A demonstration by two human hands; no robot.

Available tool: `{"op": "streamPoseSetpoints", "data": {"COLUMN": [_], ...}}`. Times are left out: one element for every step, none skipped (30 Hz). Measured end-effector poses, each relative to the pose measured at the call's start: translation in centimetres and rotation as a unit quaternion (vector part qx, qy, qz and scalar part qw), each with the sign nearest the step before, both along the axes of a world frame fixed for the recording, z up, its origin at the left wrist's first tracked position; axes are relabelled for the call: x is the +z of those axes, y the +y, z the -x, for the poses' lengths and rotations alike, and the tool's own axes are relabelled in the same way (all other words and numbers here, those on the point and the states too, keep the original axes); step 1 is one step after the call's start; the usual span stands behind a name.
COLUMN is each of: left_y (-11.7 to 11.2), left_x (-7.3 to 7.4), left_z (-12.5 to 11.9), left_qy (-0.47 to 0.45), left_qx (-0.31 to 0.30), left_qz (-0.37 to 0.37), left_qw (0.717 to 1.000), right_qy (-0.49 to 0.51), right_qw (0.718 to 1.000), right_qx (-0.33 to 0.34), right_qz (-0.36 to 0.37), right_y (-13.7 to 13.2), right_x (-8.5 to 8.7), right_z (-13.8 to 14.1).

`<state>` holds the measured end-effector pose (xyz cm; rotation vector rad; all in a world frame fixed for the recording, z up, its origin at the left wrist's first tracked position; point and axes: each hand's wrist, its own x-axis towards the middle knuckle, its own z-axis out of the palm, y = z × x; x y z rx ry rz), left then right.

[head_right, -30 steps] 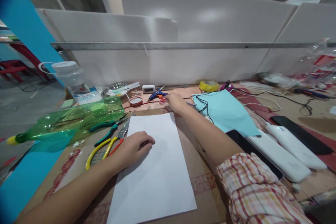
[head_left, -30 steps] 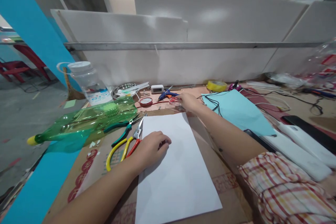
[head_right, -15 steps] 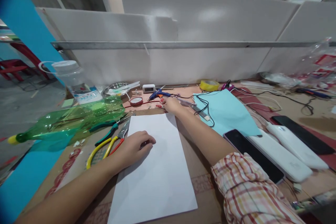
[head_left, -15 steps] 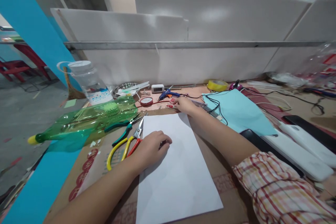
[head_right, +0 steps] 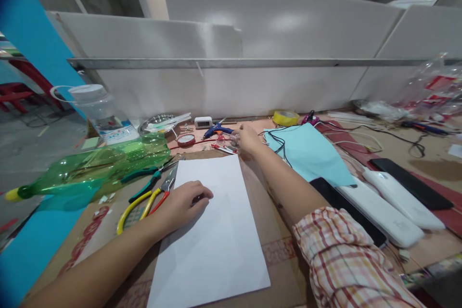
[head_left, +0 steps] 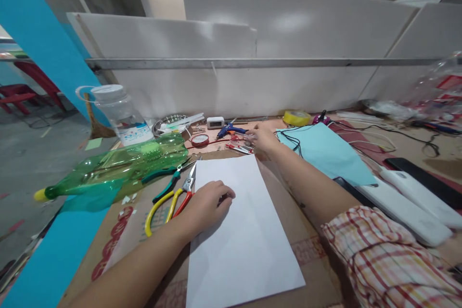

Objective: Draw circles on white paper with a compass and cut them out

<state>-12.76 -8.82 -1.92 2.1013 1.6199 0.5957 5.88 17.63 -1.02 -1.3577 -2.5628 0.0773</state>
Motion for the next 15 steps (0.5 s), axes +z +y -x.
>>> {"op": "streamPoseSetpoints", "data": {"left_y": [0.0,0.0,0.0,0.0,0.0,0.0,0.0,0.0,0.0,0.0,0.0,0.0,-0.1,-0.1,-0.1], "left_x": [0.0,-0.1,-0.1,-0.1,-0.1,-0.1,-0.1,0.0,0.0,0.0,0.0,0.0,0.0,0.0,0.0], "left_z": [0.0,0.0,0.0,0.0,0.0,0.0,0.0,0.0,0.0,0.0,0.0,0.0,0.0,0.0,0.0], "left_qy": [0.001,0.002,0.003,0.003,0.004,0.004,0.004,0.004,0.004,0.004,0.005,0.005,0.006,0.007,0.008], "left_qx": [0.0,-0.001,0.0,0.0,0.0,0.001,0.002,0.002,0.002,0.002,0.003,0.002,0.001,-0.001,-0.005], "left_qz": [0.0,0.0,0.0,0.0,-0.001,-0.001,-0.001,0.0,0.0,-0.001,-0.001,-0.002,-0.002,-0.003,-0.003], "left_qw": [1.0,1.0,1.0,1.0,1.0,1.0,1.0,1.0,1.0,1.0,1.0,1.0,1.0,1.0,1.0], "right_qy": [0.004,0.009,0.014,0.02,0.028,0.036,0.046,0.056,0.065,0.073,0.08,0.087,0.092,0.096,0.098], "right_qw": [1.0,1.0,1.0,0.999,0.999,0.999,0.998,0.997,0.996,0.995,0.994,0.992,0.991,0.989,0.986], "right_qx": [0.012,0.021,0.026,0.025,0.022,0.019,0.018,0.022,0.03,0.041,0.054,0.068,0.083,0.098,0.115], "right_qz": [0.0,0.003,0.009,0.017,0.026,0.035,0.042,0.047,0.051,0.054,0.056,0.057,0.057,0.059,0.063], "right_y": [-0.1,-0.2,-0.3,-0.3,-0.3,-0.3,-0.3,-0.3,-0.5,-0.7,-1.0,-1.4,-1.9,-2.4,-2.9], "right_x": [-0.2,-0.5,-0.8,-1.0,-1.2,-1.3,-1.3,-1.3,-1.2,-1.0,-0.9,-0.7,-0.5,-0.4,-0.3], "right_z": [0.0,0.1,0.1,0.2,0.2,0.3,0.3,0.3,0.3,0.4,0.5,0.7,0.8,1.0,1.2]}}
